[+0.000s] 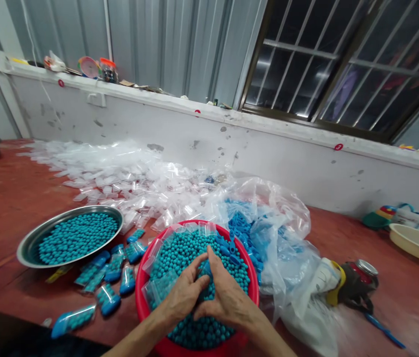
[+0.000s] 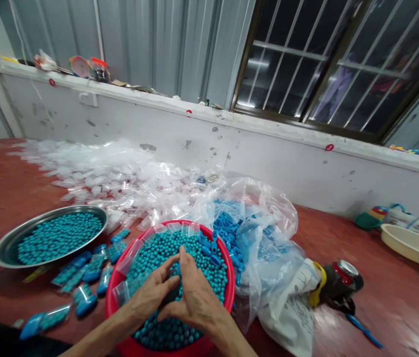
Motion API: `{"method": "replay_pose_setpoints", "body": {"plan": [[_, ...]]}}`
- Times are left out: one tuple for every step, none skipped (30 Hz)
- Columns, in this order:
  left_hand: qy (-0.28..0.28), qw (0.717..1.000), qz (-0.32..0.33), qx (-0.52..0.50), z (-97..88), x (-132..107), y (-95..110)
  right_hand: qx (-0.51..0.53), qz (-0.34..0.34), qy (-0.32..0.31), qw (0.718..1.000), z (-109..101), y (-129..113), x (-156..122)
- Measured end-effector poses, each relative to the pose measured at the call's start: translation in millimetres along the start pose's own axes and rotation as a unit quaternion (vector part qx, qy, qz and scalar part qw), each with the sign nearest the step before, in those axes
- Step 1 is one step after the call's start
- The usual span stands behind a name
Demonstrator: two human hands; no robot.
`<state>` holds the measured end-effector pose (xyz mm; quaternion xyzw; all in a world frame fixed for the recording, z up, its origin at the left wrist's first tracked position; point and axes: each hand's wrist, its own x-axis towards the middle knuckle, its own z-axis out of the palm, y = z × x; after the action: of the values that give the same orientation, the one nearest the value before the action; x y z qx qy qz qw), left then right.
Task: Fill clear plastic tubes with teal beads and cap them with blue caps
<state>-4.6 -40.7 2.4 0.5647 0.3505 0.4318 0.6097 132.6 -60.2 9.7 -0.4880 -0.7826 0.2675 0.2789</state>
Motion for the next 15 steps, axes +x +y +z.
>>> {"method": "replay_pose_setpoints", "body": {"plan": [[-0.006, 1.0, 0.007, -0.007, 0.0, 0, -1, -0.043, -0.01, 0.002, 0.999, 3, -3, 0], [-0.012, 1.0, 0.01, -0.015, 0.1, 0, -1, -0.083, -0.017, 0.004, 0.996, 5, -5, 0], [-0.017, 1.0, 0.011, -0.021, 0.4, 0, -2, -0.119, -0.019, 0.009, 0.993, 8, -7, 0], [-0.017, 1.0, 0.01, -0.024, 0.9, -1, -2, -0.15, -0.019, 0.015, 0.988, 10, -9, 0], [-0.01, 1.0, 0.008, -0.025, 1.6, -1, -2, -0.177, -0.02, 0.023, 0.984, 13, -10, 0], [0.0, 1.0, 0.006, -0.023, 2.6, -2, -2, -0.198, -0.021, 0.036, 0.979, 15, -11, 0], [0.011, 1.0, 0.003, -0.019, 3.8, -2, -3, -0.213, -0.024, 0.049, 0.975, 17, -11, 0], [0.02, 1.0, 0.001, -0.014, 5.0, -2, -3, -0.224, -0.026, 0.062, 0.972, 19, -11, 0], [0.028, 1.0, -0.002, -0.007, 6.2, -3, -3, -0.231, -0.027, 0.071, 0.97, 22, -10, -1], [0.037, 0.999, -0.003, 0.003, 7.4, -3, -4, -0.236, -0.028, 0.074, 0.969, 24, -9, -1], [0.043, 0.999, -0.004, 0.015, 8.6, -3, -5, -0.24, -0.026, 0.074, 0.968, 26, -9, -2], [0.05, 0.998, -0.004, 0.028, 9.5, -4, -6, -0.241, -0.023, 0.071, 0.968, 27, -9, -2], [0.06, 0.997, -0.003, 0.044, 10.2, -5, -6, -0.237, -0.02, 0.065, 0.969, 28, -9, -2], [0.07, 0.996, 0.002, 0.062, 10.4, -5, -5, -0.227, -0.017, 0.058, 0.972, 28, -9, -1], [0.075, 0.994, 0.009, 0.08, 9.7, -6, -3, -0.207, -0.018, 0.048, 0.977, 26, -10, 0]]}}
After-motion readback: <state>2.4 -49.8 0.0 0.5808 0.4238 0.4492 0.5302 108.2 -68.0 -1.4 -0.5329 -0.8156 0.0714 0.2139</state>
